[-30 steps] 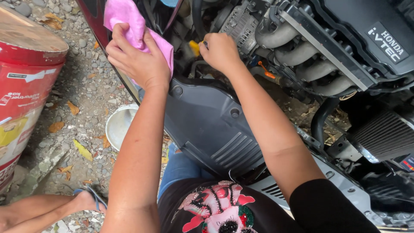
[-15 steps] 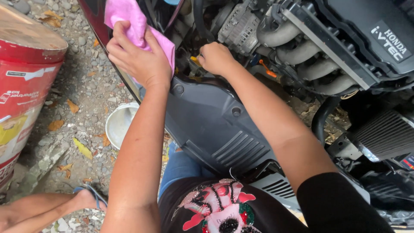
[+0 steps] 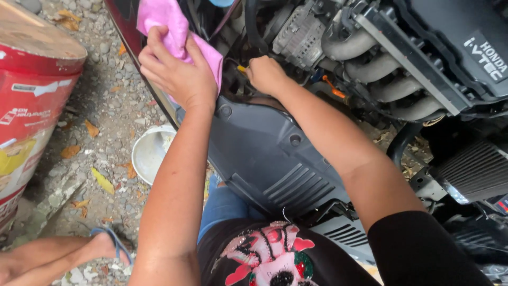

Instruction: The person cleans the engine bay of a car using a yellow brush and a pink cloth. They scrub various components, including hoses and the engine cover, while wiping away debris with the cloth.

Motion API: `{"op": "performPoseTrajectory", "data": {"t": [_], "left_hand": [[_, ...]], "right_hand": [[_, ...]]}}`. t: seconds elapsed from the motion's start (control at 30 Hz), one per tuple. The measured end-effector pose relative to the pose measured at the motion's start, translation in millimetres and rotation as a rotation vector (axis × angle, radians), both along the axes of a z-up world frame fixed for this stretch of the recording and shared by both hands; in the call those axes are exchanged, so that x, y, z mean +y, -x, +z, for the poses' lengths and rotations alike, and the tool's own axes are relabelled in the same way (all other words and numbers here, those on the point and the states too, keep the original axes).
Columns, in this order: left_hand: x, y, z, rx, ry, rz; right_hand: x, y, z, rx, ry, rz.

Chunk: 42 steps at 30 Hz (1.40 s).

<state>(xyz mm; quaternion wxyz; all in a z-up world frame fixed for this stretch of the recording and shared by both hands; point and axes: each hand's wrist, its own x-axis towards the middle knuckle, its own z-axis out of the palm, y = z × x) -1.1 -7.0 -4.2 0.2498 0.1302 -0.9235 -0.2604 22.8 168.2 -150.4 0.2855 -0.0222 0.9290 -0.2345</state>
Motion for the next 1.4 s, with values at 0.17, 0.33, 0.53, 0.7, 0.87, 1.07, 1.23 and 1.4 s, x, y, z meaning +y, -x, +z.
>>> {"op": "performPoseTrajectory", "data": {"t": [0.17, 0.33, 0.53, 0.7, 0.87, 1.07, 1.23, 1.4], "left_hand": [[-0.7, 0.5, -0.2, -0.002, 0.001, 0.011], [0.7, 0.6, 1.0, -0.015, -0.009, 0.012], [0.5, 0.3, 0.6, -0.025, -0.015, 0.009], [0.0, 0.0, 0.8, -0.033, -0.006, 0.007], [1.1, 1.4, 4.0, -0.043, -0.012, 0.012], [-0.9, 3.3, -2.2, -0.034, -0.006, 0.013], [-0.5, 1.4, -2.3, -0.021, 0.001, 0.016], [-0.3, 1.6, -2.3, -0.027, -0.014, 0.025]], "right_hand": [[10.6, 5.3, 18.3, 0.037, 0.224, -0.227], [21.6, 6.2, 25.8, -0.031, 0.168, -0.143], [15.7, -1.8, 18.8, -0.076, 0.032, 0.090], [3.1, 1.9, 31.9, -0.191, -0.140, 0.237], [8.3, 1.0, 16.6, -0.288, -0.221, 0.305], [3.4, 6.0, 9.0, -0.108, -0.153, 0.292], [24.0, 1.8, 36.7, 0.083, 0.000, 0.009], [26.0, 6.3, 45.7, -0.218, -0.063, -0.018]]}}
